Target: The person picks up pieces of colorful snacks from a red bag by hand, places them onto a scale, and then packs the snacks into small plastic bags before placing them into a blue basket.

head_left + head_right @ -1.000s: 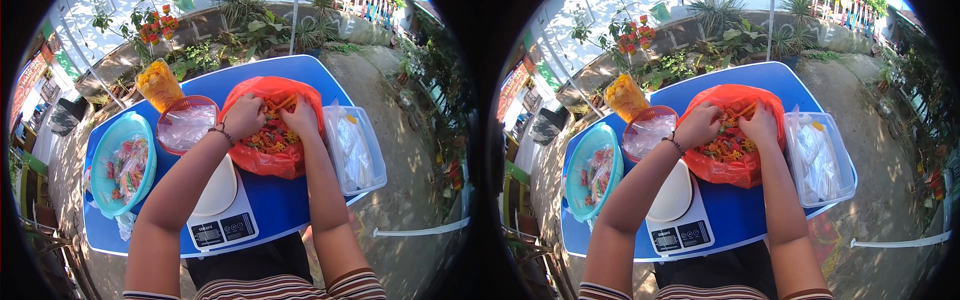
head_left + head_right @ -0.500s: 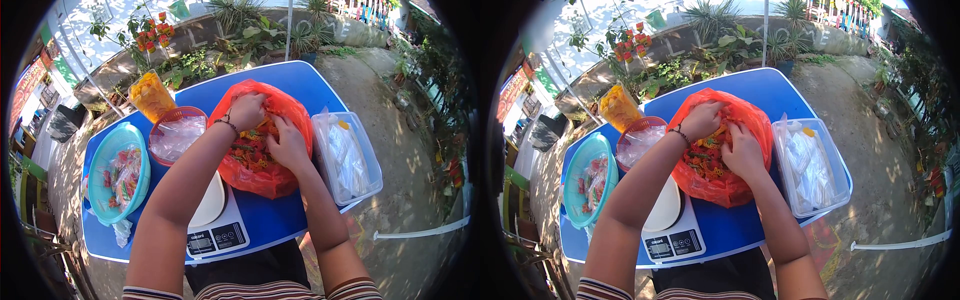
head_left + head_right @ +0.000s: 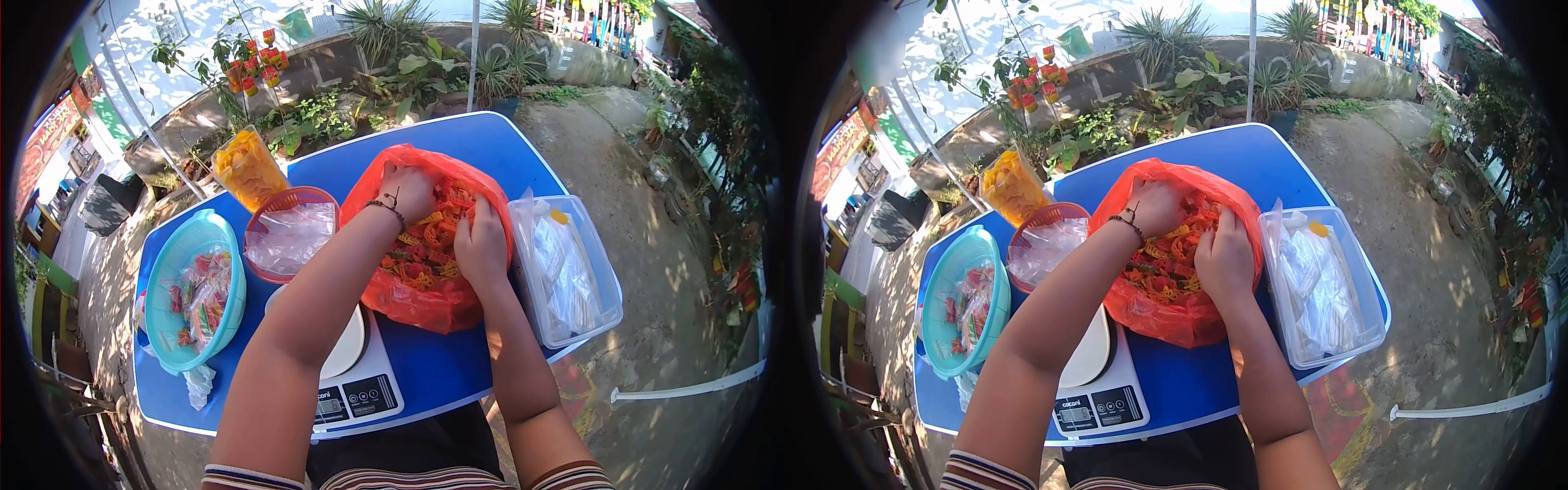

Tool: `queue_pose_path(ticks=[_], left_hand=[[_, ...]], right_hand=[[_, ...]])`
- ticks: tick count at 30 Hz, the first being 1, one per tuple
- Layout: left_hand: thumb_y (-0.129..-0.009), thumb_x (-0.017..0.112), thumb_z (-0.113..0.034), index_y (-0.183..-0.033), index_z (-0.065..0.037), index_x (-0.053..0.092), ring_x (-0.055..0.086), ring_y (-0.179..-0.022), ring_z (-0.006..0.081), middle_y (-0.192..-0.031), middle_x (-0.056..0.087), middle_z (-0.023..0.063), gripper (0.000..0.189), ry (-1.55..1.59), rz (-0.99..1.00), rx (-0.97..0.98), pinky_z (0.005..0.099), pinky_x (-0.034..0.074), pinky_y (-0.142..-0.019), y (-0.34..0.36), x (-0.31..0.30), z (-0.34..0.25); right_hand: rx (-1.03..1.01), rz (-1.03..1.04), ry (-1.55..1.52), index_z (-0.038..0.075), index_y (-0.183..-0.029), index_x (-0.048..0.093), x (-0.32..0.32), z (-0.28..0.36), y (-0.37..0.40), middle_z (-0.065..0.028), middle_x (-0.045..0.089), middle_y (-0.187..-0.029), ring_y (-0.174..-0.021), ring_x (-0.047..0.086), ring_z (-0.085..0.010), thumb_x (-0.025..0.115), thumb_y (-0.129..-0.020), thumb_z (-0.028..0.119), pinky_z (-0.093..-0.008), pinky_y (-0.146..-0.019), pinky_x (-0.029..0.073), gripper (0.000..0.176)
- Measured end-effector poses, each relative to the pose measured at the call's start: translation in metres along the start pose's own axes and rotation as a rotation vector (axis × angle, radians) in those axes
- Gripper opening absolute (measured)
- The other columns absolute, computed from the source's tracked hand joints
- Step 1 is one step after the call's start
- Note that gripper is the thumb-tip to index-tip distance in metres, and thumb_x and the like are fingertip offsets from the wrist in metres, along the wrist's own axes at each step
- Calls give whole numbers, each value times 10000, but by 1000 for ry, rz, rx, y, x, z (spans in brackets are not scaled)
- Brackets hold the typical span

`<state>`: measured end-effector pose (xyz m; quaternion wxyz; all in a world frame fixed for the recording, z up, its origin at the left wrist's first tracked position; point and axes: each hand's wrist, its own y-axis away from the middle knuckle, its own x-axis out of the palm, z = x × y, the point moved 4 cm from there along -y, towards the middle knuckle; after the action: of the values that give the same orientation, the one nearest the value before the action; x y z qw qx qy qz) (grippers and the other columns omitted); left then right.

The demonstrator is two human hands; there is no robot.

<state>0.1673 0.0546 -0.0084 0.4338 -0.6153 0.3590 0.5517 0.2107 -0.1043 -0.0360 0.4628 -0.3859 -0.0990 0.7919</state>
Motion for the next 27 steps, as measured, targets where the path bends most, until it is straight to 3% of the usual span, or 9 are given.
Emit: queue_pose_path(ticks=[5, 8, 11, 17, 23, 27], left_hand=[[-903, 574, -143, -1205, -166, 654, 688, -1059, 312, -1074, 725, 128, 313, 54, 57, -8, 483, 527, -880, -11, 6, -5], [-937, 566, -158, -1240, -167, 640, 705, -1033, 288, -1093, 728, 110, 312, -57, 12, 111, 438, 565, -857, -12, 3, -18], [-956, 564, -206, -1249, -175, 647, 719, -1002, 287, -1091, 730, 96, 306, -115, -112, 270, 424, 578, -849, -21, 27, -11], [-969, 549, -226, -1186, -189, 695, 723, -1006, 280, -1091, 733, 81, 264, -199, 55, 197, 406, 583, -844, -31, 24, -17], [-931, 561, -126, -1101, -89, 693, 728, -962, 317, -996, 734, 143, 218, -15, 28, 192, 423, 595, -800, -2, -12, -14], [-871, 599, -23, -1112, -66, 672, 714, -925, 336, -950, 718, 164, 256, 181, -42, 182, 425, 561, -811, 20, -11, -6]], right_hand=[[7, -9, 33, -79, -1413, 445, -3, -5, -2, -339, 553, -1302, -1201, 564, -476, 562, -902, 82, -504, -1023, 465, 549], [-29, -18, 11, -62, -1425, 444, -5, 1, -1, -331, 549, -1308, -1204, 564, -471, 573, -897, 82, -501, -1015, 474, 562], [-43, -11, 56, -41, -1429, 451, -1, 1, 1, -321, 540, -1325, -1203, 565, -469, 584, -891, 79, -500, -1005, 482, 567], [-59, -3, 64, -27, -1430, 461, -3, 4, 1, -318, 531, -1336, -1202, 561, -475, 596, -875, 62, -509, -1005, 481, 578], [-77, -22, 31, -27, -1395, 501, -4, -3, -2, -326, 575, -1272, -1167, 583, -474, 591, -851, 18, -514, -989, 484, 554], [-42, 89, 29, -24, -1374, 526, 3, -4, 0, -313, 654, -1123, -1041, 646, -462, 570, -862, 28, -518, -931, 509, 516]])
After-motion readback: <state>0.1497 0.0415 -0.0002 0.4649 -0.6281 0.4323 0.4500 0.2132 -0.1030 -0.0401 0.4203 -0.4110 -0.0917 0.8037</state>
